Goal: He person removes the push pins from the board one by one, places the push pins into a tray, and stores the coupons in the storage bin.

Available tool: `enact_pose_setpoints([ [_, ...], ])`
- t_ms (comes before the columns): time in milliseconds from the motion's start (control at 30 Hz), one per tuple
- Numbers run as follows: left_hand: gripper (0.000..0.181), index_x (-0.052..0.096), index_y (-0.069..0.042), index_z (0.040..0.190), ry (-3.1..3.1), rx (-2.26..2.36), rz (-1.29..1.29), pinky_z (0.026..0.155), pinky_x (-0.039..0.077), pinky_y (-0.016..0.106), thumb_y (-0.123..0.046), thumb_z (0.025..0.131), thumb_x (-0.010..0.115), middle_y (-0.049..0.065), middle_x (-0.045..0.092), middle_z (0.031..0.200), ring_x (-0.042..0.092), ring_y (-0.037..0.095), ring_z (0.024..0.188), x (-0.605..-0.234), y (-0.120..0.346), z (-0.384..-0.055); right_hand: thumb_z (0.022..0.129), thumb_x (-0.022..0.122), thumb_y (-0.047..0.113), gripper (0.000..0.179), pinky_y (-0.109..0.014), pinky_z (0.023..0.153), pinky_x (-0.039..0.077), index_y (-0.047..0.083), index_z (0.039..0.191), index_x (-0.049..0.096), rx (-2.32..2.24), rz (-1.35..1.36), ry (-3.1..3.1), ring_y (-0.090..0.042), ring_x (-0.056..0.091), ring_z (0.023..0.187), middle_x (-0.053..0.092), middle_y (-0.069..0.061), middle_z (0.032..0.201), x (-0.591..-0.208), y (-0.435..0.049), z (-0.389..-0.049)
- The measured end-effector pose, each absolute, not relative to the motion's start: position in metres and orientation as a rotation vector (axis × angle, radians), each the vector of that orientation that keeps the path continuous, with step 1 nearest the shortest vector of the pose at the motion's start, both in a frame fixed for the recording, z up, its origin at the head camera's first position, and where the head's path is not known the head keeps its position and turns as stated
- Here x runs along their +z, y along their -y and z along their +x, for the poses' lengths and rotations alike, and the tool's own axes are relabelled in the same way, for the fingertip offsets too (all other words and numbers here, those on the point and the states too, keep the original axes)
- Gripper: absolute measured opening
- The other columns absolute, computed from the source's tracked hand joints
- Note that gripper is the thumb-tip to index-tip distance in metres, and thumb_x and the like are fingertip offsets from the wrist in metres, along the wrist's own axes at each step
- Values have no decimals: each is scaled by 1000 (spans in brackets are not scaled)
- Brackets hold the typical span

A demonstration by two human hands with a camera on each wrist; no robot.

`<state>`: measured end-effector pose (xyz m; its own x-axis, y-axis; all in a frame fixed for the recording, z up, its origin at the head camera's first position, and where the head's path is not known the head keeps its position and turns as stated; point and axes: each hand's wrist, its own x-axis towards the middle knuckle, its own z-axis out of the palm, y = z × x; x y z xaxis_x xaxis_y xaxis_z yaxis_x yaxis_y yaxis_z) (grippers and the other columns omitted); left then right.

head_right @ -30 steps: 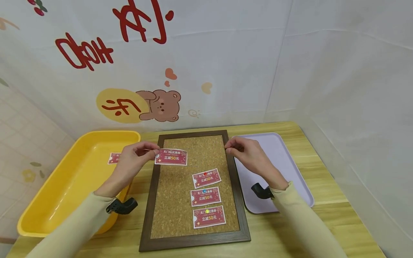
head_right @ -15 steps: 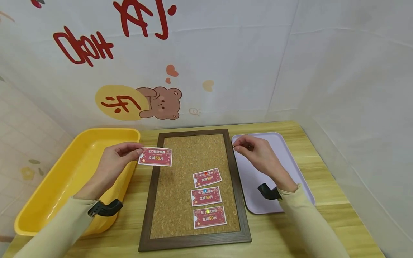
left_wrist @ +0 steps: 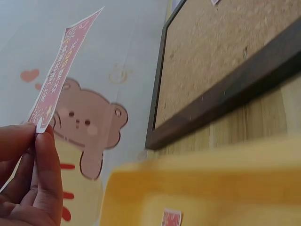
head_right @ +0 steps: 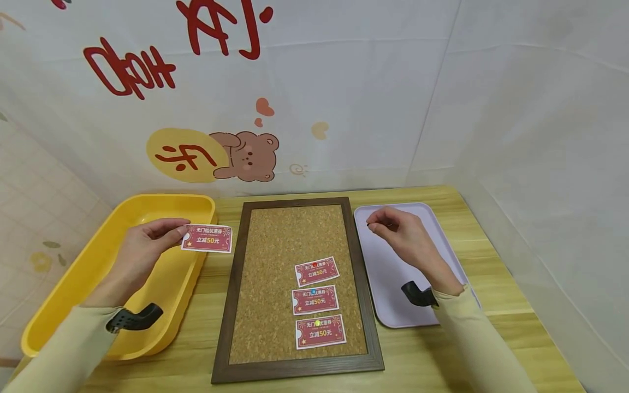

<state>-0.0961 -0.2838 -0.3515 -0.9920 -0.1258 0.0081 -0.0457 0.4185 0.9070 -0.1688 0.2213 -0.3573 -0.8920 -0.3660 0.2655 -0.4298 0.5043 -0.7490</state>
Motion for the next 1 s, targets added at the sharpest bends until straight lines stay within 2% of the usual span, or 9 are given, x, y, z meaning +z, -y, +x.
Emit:
enact_pose_setpoints([
  [167, 46, 62, 4, 138, 2599, -1625, 185, 84, 53, 15, -28, 105, 62, 0, 69, 116, 66, 4, 92, -354, 300, -95, 99, 70, 7, 7, -18, 72, 49, 4, 104, 73, 1374, 688, 2670, -13, 65, 84, 73, -6, 98, -360, -229, -171],
  [300, 49, 59, 7, 139, 2601, -1640, 214, 84, 53, 15, -29, 106, 62, -13, 65, 110, 64, 3, 93, -357, 315, -95, 98, 69, 2, 8, -17, 71, 49, 6, 104, 73, 1361, 665, 2671, -11, 63, 82, 71, 0, 94, -363, -234, -173],
  [367, 50, 58, 9, 139, 2588, -1652, 227, 84, 54, 15, -28, 106, 62, -16, 63, 109, 64, 3, 92, -360, 321, -95, 98, 69, 0, 10, -17, 71, 48, 5, 105, 73, 1348, 654, 2676, -11, 63, 82, 70, 2, 94, -365, -236, -175],
  [767, 52, 56, 8, 142, 2565, -1674, 342, 85, 54, 17, -29, 105, 63, -15, 60, 111, 64, 2, 93, -374, 353, -96, 98, 71, 8, 10, -15, 73, 48, 6, 108, 73, 1290, 595, 2727, -8, 63, 86, 72, -10, 102, -377, -250, -186],
  [1000, 40, 62, 5, 137, 2498, -1753, 345, 81, 55, 15, -17, 103, 65, -20, 62, 105, 66, -1, 88, -383, 367, -98, 99, 71, 11, 9, -16, 73, 47, 7, 107, 74, 1286, 583, 2747, -9, 63, 87, 72, -10, 103, -382, -256, -191],
])
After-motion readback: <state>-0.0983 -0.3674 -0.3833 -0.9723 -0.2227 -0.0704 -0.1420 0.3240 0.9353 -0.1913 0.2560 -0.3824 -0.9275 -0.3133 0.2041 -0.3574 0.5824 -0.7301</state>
